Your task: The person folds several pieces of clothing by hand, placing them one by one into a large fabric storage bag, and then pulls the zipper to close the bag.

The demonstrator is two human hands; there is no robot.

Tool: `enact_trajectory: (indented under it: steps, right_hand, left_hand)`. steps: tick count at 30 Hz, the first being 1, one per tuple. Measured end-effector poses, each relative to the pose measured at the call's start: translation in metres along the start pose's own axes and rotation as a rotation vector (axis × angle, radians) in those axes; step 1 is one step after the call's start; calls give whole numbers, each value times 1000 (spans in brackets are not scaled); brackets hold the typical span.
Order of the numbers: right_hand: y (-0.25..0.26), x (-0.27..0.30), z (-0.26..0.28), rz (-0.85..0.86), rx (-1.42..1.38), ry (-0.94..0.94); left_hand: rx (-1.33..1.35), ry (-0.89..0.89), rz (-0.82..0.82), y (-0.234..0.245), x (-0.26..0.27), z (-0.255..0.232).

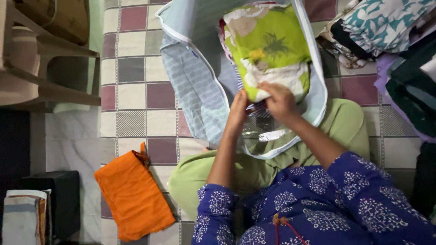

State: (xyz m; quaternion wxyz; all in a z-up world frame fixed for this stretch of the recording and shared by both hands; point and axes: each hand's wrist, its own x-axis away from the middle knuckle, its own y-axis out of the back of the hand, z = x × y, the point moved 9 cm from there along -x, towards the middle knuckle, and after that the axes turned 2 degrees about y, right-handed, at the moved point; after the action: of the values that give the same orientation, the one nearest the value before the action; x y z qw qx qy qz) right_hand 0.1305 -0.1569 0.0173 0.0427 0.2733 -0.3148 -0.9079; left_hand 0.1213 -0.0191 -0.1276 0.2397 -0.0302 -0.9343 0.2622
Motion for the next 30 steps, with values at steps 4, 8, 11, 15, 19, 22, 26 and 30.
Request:
enact_trajectory:
  steps: [4,8,11,15,19,22,26,30]
  right_hand:
    - [-36,15,44,206,8,52]
    - [-41,27,85,271,21,164]
    - [-33,32,105,247,134,244]
    - [-12,37,83,200,498,181]
    - [23,39,48,157,440,16]
    - [40,37,36,125,266,2]
    - [57,36,20,25,44,11]
    - [42,44,1,230,-127,-82]
  left_hand:
    - [346,36,-15,20,5,-9]
    - [143,38,-63,49,6,-10]
    - [137,9,-81,53,10,-22]
    - [230,-20,-41,40,26,-48]
    - [233,-32,-44,35,38,-65]
    - [204,-54,-19,22,47,-78]
    - [234,-18,-74,14,67,-101]
    - [-108,-72,-7,14,101,-129]
